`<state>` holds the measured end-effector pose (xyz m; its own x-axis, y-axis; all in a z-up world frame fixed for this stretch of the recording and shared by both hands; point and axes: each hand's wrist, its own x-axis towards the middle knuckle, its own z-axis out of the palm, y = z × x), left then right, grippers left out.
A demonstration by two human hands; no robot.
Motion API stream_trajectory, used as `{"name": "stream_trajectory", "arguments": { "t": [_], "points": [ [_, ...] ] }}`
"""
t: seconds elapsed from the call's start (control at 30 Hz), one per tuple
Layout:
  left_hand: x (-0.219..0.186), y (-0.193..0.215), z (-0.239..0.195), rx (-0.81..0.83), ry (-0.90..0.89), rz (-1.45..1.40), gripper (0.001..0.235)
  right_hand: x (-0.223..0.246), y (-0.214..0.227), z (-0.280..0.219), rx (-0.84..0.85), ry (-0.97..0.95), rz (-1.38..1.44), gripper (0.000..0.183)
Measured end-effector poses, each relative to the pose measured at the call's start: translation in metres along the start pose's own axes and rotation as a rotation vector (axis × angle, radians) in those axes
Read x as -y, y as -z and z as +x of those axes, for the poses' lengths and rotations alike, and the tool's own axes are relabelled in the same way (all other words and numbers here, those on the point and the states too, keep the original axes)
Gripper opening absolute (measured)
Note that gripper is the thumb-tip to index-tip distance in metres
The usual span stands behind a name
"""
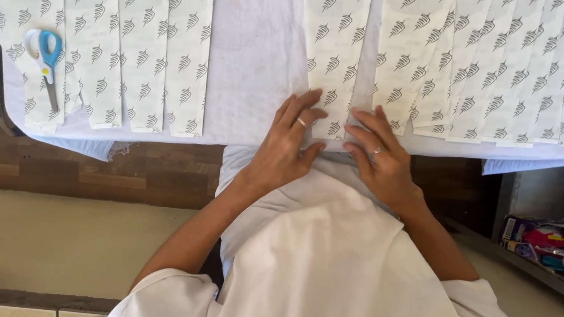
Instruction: Folding and gluing printed paper strips on a table in a factory setting.
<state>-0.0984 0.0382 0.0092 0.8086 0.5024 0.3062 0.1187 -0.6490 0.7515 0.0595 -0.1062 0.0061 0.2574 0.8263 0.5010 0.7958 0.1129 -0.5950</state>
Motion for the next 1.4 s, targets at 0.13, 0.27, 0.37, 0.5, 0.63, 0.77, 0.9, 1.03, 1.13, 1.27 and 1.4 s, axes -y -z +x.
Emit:
{"name": "stream_trajectory", "arguments": {
  "t": [0.13, 0.27, 0.37, 0.5, 0.63, 0.77, 0.9, 1.03, 1.13, 1.27, 1.4],
  "points": [
    [0.004, -0.005, -0.013, -0.051, -0.096, 0.039, 0.038, -0.007, -0.011, -0.001, 0.038, 0.071, -0.025, 0.03],
    [0.019, -0.015, -0.021, -0.134, -0.167, 0.042, 0.02, -0.008, -0.011, -0.003, 0.046, 0.103, -0.026, 0.024],
    [0.027, -0.018, -0.026, -0.166, -0.211, 0.024, 0.011, -0.01, -0.011, -0.008, 0.029, 0.109, 0.002, 0.018],
    [0.022, -0.014, -0.023, -0.209, -0.285, 0.012, 0.005, -0.011, -0.009, -0.008, 0.028, 0.122, 0.022, 0.011],
    [0.022, -0.016, -0.022, -0.211, -0.287, 0.037, 0.008, -0.013, -0.01, -0.008, 0.025, 0.131, 0.021, 0.007],
    [0.018, -0.017, -0.018, -0.214, -0.208, 0.031, 0.013, -0.009, -0.011, -0.003, 0.026, 0.046, 0.025, 0.007],
    [0.005, -0.012, -0.012, -0.186, -0.04, 0.01, 0.015, -0.007, -0.013, 0.001, 0.021, -0.012, 0.047, 0.013],
    [0.0, -0.014, -0.009, -0.153, 0.069, -0.064, 0.014, -0.007, -0.011, 0.006, 0.018, -0.047, 0.097, 0.014],
    [-0.001, -0.013, -0.006, -0.151, 0.103, -0.1, 0.014, -0.007, -0.009, 0.012, 0.036, -0.1, 0.121, 0.018],
    [-0.002, -0.009, -0.001, -0.148, 0.167, -0.215, 0.019, 0.001, -0.006, 0.024, 0.075, -0.159, 0.138, 0.019],
    [-0.005, -0.005, 0.003, -0.133, 0.18, -0.242, 0.021, -0.001, -0.017, 0.021, 0.084, -0.157, 0.067, 0.024]
  ]
}}
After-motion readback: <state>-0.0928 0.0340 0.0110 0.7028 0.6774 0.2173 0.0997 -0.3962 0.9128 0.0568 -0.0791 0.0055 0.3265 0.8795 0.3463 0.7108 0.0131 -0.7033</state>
